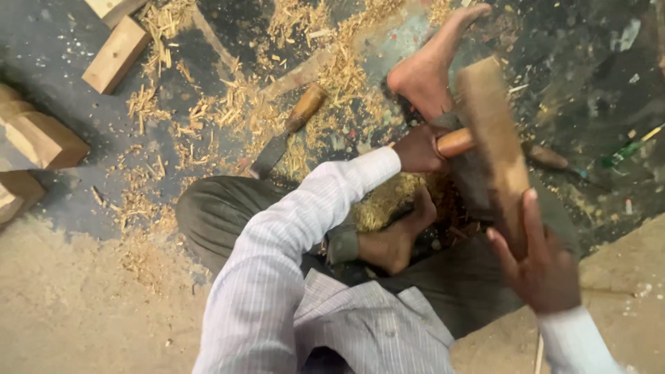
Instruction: The person is carving a wooden object using a chisel and a wooden mallet. They are sitting on the floor, holding the wood between their legs and striking the chisel with the mallet to shape the wood.
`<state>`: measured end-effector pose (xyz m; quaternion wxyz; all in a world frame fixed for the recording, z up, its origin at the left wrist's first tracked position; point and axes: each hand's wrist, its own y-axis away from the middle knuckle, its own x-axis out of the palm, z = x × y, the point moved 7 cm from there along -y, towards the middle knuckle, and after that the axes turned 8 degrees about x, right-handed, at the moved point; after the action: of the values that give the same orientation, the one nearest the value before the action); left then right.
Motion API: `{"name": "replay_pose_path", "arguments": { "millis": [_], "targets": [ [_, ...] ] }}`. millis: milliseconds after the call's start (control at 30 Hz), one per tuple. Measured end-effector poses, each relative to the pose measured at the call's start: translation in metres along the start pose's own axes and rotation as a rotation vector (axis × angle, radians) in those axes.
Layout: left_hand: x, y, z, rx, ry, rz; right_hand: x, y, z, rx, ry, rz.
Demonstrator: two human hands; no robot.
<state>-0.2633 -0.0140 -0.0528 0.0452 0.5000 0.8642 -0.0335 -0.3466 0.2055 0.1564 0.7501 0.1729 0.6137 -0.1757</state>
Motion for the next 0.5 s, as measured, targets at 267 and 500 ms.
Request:
{"name": "replay_pose_path", "arguments": {
  "millis": [267, 500],
  "targets": [
    [0.0, -0.004, 0.005, -0.098, 0.1, 0.046, -0.027, 0.007, 0.002, 0.038, -0.458, -0.271],
    [-0.008, 0.01, -0.044, 0.09, -0.026, 0.051, 0.007, 0.0, 0.007, -0.001, -0.542, 0.167]
  ]
}}
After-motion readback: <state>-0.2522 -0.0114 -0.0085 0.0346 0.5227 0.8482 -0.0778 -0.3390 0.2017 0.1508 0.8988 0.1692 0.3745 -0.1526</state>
